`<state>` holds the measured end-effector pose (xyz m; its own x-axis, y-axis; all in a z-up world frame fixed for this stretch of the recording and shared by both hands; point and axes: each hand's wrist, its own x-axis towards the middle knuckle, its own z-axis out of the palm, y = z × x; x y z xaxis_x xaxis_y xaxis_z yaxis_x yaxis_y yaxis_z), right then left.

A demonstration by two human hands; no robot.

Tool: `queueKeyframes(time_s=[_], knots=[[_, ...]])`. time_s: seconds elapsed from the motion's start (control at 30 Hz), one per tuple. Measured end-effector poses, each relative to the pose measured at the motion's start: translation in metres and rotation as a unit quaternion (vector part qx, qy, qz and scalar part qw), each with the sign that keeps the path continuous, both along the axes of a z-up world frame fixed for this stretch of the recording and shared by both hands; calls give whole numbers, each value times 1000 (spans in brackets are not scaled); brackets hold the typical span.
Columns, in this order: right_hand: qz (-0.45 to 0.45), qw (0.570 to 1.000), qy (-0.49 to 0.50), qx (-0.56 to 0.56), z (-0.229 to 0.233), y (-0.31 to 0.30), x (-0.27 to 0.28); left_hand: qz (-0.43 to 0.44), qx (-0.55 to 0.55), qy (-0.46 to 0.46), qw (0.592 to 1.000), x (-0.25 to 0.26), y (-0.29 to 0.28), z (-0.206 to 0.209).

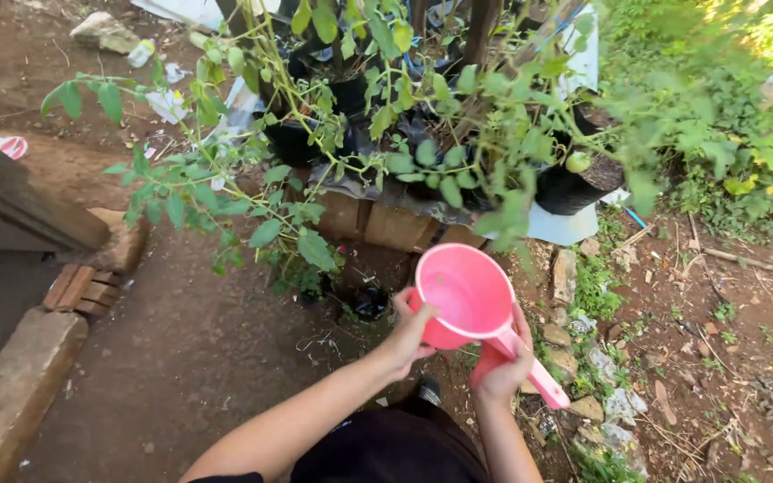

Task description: Watering several tomato seedlings in polybags and larger tomato plants in a garden area using a scoop and bucket.

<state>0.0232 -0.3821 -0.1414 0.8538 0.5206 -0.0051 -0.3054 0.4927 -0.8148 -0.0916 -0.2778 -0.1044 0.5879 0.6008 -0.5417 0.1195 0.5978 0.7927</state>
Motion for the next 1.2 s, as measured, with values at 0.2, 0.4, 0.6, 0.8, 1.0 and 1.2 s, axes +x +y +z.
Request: queueKeyframes(time_s=[0.2,0.4,0.6,0.8,1.0,1.2], knots=[[-126,984,68,107,-52,-23,66,-110,-1,38,993,23,-17,14],[-163,974,85,132,-18,-41,144,-196,22,44,979,69,3,-1],[-120,976,65,167,-27,-31,234,-62,92,2,994,119,51,-16],[-107,985,11,135,13,16,299,31,131,-28,990,152,74,22],[-26,979,-43,198,9,68,378,123,71,-133,981,165,80,6],[29,983,-23,181,13,99,459,165,98,-229,954,155,79,7]])
